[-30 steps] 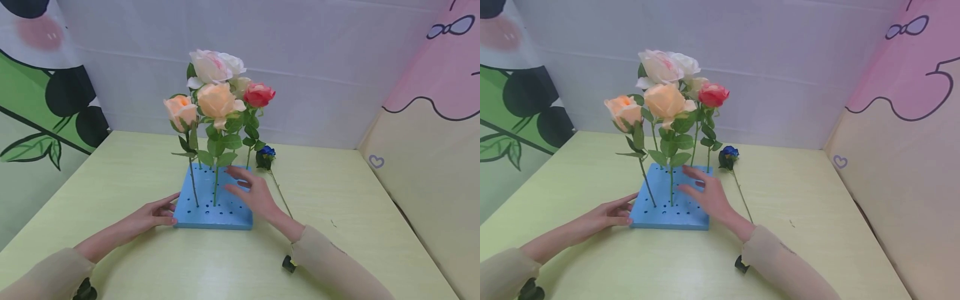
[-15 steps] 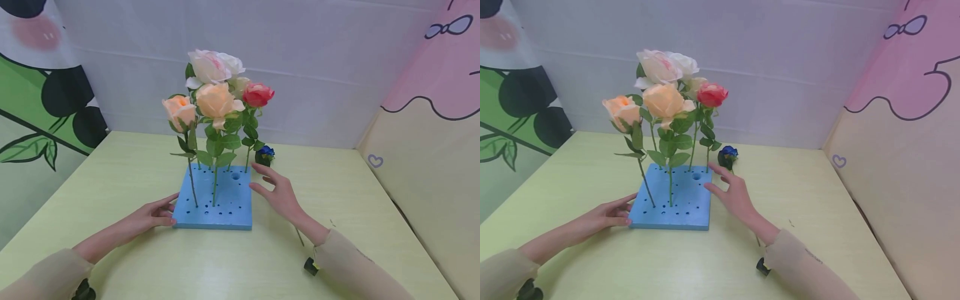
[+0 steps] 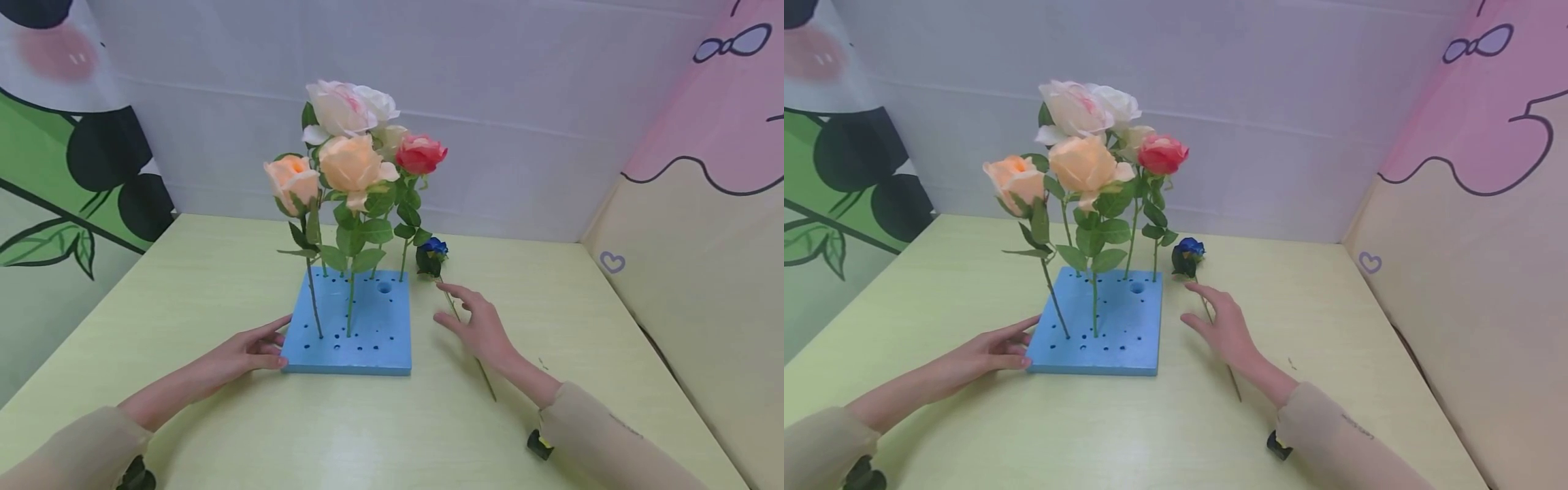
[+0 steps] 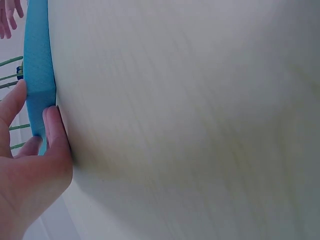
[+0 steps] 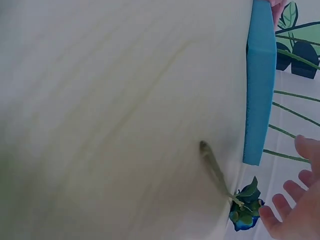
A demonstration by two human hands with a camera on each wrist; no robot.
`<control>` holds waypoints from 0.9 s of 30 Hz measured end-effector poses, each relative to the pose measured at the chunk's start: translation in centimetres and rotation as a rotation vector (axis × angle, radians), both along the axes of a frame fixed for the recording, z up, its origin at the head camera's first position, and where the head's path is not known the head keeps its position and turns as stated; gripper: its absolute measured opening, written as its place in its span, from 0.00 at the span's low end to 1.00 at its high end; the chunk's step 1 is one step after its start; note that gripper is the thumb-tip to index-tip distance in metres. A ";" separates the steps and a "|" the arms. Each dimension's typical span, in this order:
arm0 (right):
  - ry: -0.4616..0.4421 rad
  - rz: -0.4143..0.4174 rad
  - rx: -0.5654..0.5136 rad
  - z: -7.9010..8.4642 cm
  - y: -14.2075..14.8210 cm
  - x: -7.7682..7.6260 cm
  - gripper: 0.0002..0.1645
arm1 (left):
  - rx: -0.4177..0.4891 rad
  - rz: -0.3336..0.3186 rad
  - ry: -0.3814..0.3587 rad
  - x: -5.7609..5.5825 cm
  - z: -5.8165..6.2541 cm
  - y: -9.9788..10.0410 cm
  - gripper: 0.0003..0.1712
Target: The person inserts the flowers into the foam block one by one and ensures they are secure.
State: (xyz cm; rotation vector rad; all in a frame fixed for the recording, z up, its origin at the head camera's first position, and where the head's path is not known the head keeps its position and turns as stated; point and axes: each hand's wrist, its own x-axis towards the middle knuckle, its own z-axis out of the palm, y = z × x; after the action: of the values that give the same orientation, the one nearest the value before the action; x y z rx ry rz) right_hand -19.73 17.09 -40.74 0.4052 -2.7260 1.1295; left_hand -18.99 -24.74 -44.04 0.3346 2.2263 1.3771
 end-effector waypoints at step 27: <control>-0.175 0.052 0.192 -1.8 3.4 -3.6 0.35 | 0.009 0.001 0.012 0.0 -0.2 -0.2 0.49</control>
State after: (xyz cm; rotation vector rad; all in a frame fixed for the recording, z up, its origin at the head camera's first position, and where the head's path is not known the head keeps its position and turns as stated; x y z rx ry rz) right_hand -23.29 20.48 -42.53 0.4225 -3.0070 0.9599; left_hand -19.02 -24.90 -44.25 0.3459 2.2306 1.3897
